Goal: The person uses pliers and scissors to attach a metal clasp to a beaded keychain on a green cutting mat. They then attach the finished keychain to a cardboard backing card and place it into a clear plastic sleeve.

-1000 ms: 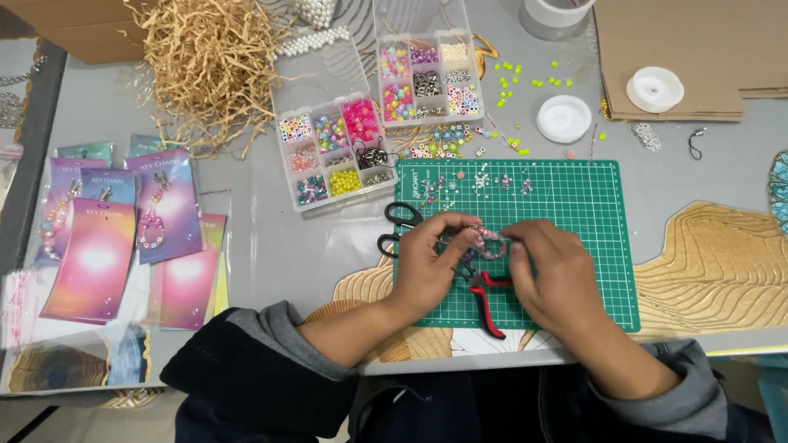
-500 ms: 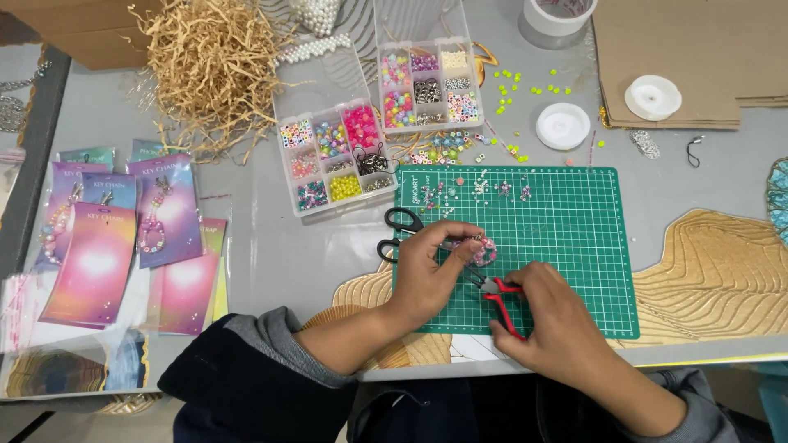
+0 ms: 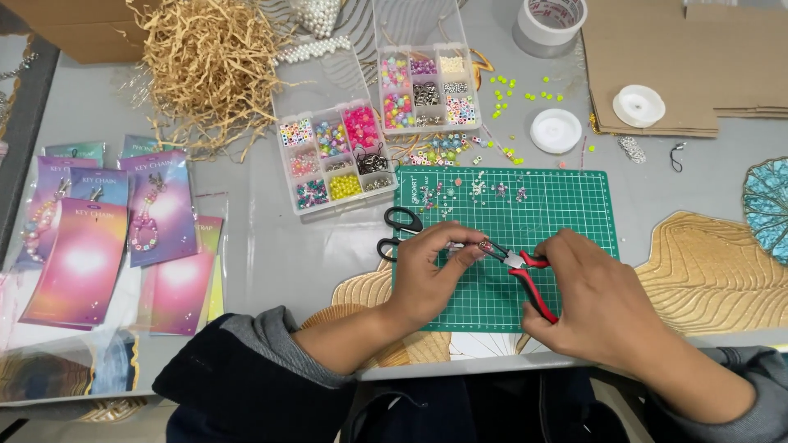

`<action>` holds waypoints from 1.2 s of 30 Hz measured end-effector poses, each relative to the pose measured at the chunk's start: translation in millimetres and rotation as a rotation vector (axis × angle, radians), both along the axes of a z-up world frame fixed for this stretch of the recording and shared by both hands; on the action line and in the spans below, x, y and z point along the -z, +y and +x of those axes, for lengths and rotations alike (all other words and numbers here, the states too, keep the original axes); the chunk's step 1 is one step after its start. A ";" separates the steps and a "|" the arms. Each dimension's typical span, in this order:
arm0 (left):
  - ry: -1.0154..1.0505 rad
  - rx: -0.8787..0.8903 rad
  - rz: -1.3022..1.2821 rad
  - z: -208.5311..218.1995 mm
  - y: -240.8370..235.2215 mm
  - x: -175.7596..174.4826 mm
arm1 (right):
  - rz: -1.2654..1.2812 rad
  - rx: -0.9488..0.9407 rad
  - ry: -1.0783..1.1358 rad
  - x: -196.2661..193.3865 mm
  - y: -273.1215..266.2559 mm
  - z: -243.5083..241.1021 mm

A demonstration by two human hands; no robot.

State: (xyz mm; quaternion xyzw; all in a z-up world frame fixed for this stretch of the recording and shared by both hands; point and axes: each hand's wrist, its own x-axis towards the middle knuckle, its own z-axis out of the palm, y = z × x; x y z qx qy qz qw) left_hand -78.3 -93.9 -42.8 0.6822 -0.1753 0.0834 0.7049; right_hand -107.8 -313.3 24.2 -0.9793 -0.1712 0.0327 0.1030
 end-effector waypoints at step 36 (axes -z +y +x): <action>-0.083 -0.015 -0.052 -0.2 0.0 17.6 | -0.271 0.010 0.341 -19.5 11.9 5.5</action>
